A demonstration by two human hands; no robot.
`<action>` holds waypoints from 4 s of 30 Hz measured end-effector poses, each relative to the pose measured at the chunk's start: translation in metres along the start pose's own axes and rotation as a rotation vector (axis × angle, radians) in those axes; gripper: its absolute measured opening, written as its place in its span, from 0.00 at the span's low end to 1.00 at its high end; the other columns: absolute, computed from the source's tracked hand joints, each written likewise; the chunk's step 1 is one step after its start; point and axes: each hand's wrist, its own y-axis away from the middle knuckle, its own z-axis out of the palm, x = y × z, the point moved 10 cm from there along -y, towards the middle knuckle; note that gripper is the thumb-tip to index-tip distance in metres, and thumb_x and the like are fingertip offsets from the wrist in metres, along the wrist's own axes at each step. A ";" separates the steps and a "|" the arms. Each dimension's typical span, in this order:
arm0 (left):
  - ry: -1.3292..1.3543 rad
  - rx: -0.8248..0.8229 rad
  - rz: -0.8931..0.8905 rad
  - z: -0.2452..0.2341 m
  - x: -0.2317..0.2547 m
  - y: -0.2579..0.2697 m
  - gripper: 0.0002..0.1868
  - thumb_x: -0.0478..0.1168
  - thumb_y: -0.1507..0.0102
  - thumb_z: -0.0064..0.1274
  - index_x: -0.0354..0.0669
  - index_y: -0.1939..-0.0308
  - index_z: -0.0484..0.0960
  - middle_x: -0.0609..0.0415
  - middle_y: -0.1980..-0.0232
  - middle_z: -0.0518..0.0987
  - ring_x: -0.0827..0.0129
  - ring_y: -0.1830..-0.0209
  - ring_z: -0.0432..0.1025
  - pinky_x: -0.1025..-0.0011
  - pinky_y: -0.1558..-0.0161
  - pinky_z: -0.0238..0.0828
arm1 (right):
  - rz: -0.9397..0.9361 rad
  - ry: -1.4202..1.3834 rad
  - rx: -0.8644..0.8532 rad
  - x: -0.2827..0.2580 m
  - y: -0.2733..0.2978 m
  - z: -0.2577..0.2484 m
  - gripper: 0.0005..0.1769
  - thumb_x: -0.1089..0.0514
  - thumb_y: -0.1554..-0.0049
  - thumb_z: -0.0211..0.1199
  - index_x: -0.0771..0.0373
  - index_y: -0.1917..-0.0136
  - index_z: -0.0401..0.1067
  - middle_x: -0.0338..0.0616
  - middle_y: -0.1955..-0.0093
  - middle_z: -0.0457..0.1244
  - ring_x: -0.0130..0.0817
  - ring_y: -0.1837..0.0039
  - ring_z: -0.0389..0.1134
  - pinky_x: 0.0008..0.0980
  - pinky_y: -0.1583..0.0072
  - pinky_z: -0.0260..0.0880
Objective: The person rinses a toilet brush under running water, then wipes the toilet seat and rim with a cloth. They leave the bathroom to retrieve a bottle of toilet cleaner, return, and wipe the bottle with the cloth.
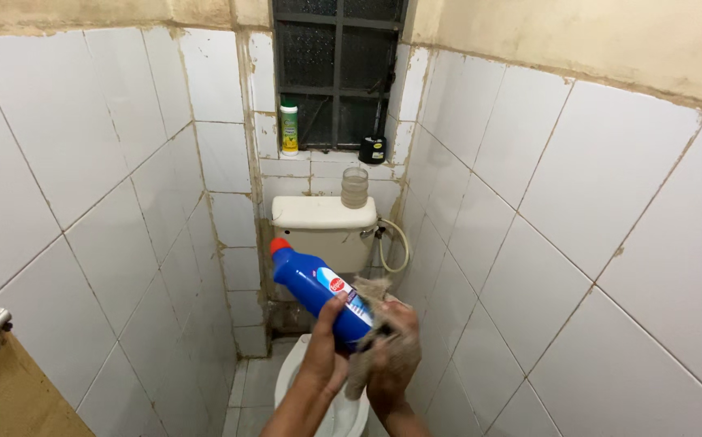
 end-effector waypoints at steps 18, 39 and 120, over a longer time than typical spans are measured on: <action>-0.582 -0.147 0.040 -0.069 -0.004 -0.001 0.39 0.42 0.50 0.62 0.40 0.34 0.71 0.50 0.47 0.78 0.63 0.47 0.75 0.62 0.43 0.74 | 1.042 -0.600 0.140 0.078 -0.001 0.002 0.20 0.51 0.38 0.58 0.68 0.40 0.69 0.63 0.51 0.62 0.56 0.51 0.65 0.52 0.52 0.69; -0.442 -0.575 -0.417 -0.063 -0.031 0.029 0.48 0.43 0.54 0.69 0.31 0.31 0.70 0.41 0.41 0.81 0.55 0.41 0.77 0.58 0.37 0.76 | 1.318 -1.191 -0.062 0.101 -0.009 0.060 0.41 0.28 0.50 0.57 0.57 0.34 0.65 0.49 0.42 0.69 0.41 0.46 0.75 0.44 0.47 0.79; -0.242 0.061 -0.046 -0.082 0.050 0.010 0.54 0.82 0.45 0.32 0.44 0.32 0.67 0.43 0.45 0.77 0.55 0.45 0.76 0.53 0.46 0.78 | 0.182 -0.139 -0.744 -0.047 0.053 0.078 0.36 0.46 0.41 0.68 0.57 0.24 0.64 0.54 0.21 0.56 0.59 0.18 0.50 0.56 0.23 0.52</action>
